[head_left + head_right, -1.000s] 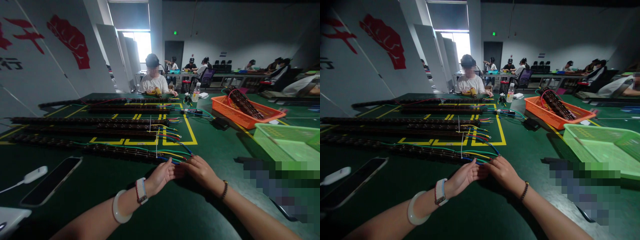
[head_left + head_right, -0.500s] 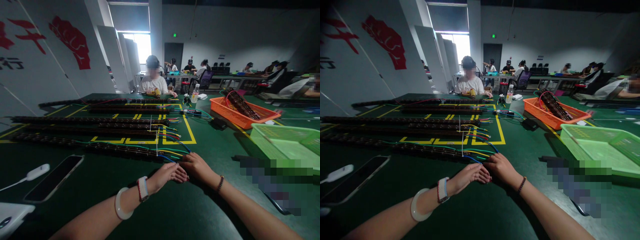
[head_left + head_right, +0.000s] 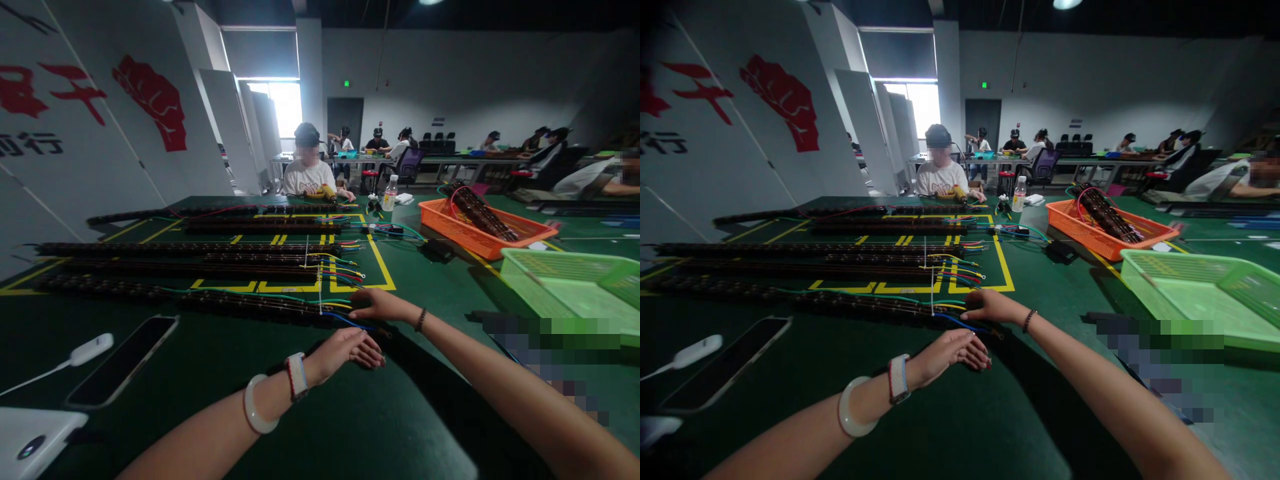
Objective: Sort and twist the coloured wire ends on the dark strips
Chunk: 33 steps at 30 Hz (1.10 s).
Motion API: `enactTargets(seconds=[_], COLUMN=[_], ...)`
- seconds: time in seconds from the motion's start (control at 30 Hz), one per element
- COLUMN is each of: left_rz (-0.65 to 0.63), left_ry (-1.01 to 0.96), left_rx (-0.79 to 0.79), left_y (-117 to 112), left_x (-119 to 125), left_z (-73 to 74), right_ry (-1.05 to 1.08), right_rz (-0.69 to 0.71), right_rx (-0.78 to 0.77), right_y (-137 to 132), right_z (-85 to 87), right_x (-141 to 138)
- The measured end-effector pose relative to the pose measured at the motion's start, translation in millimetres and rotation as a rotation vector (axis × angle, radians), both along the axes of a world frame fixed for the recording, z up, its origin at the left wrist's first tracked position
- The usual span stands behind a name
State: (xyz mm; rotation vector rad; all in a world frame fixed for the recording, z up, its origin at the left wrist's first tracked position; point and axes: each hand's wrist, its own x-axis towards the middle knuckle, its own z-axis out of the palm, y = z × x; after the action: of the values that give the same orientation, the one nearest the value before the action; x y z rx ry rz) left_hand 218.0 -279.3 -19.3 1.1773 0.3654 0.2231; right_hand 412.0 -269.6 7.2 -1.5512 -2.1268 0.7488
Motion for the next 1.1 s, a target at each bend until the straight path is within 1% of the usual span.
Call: enactTargets(seconds=[0.07, 0.17, 0.3, 0.37, 0.43, 0.53, 0.6, 0.63, 0.7, 0.77, 0.9, 0.97, 1.03, 1.1], left_rz=[-0.002, -0.002, 0.003, 0.005, 0.015, 0.044, 0.046, 0.042, 0.050, 0.073, 0.121, 0.192, 0.306, 0.429], left_ry=[-0.006, -0.014, -0.008, -0.009, -0.007, -0.010, -0.021, -0.028, -0.046, -0.063, -0.129, -0.167, -0.191, -0.212], left_rx=[-0.006, -0.016, -0.017, -0.015, -0.028, -0.051, -0.061, -0.070, -0.105, -0.174, -0.406, -0.489, -0.544, -0.596], left_y=[0.5, 1.3, 1.9, 1.9, 1.5, 1.0, 1.1, 1.5, 2.7, 4.8, 8.9, 9.6, 9.5, 9.2], left_x=[0.5, 1.0, 0.9, 0.9, 1.0, 1.3, 1.3, 1.3, 1.5, 2.0, 3.6, 4.1, 4.2, 4.2], left_z=[-0.2, -0.8, -1.0, -0.6, -0.4, -1.1, -2.2, -2.8, -3.8, -4.0, -3.6, -4.5, -6.0, -7.0], right_ry=[-0.067, -0.159, -0.154, -0.087, 0.041, 0.262, 0.307, 0.280, 0.144, -0.060, -0.491, -0.639, -0.729, -0.772], right_rz=[0.074, 0.140, 0.124, 0.090, 0.079, 0.145, 0.168, 0.154, 0.090, 0.017, -0.097, -0.100, -0.067, -0.028], right_rx=[-0.084, -0.151, -0.236, -0.307, -0.432, -0.649, -0.708, -0.695, -0.590, -0.405, 0.030, 0.168, 0.234, 0.282], right_y=[6.2, 11.0, 12.3, 12.5, 13.3, 16.0, 18.1, 18.7, 18.2, 14.4, -1.3, -8.9, -14.1, -16.8], right_z=[-0.1, 2.3, 7.7, 8.8, 8.3, 6.8, 7.9, 9.3, 13.5, 17.5, 17.3, 12.8, 7.3, 2.3], right_x=[-2.2, -4.9, -7.8, -8.3, -7.7, -5.2, -4.0, -4.0, -6.0, -10.7, -26.1, -35.3, -44.7, -54.1])
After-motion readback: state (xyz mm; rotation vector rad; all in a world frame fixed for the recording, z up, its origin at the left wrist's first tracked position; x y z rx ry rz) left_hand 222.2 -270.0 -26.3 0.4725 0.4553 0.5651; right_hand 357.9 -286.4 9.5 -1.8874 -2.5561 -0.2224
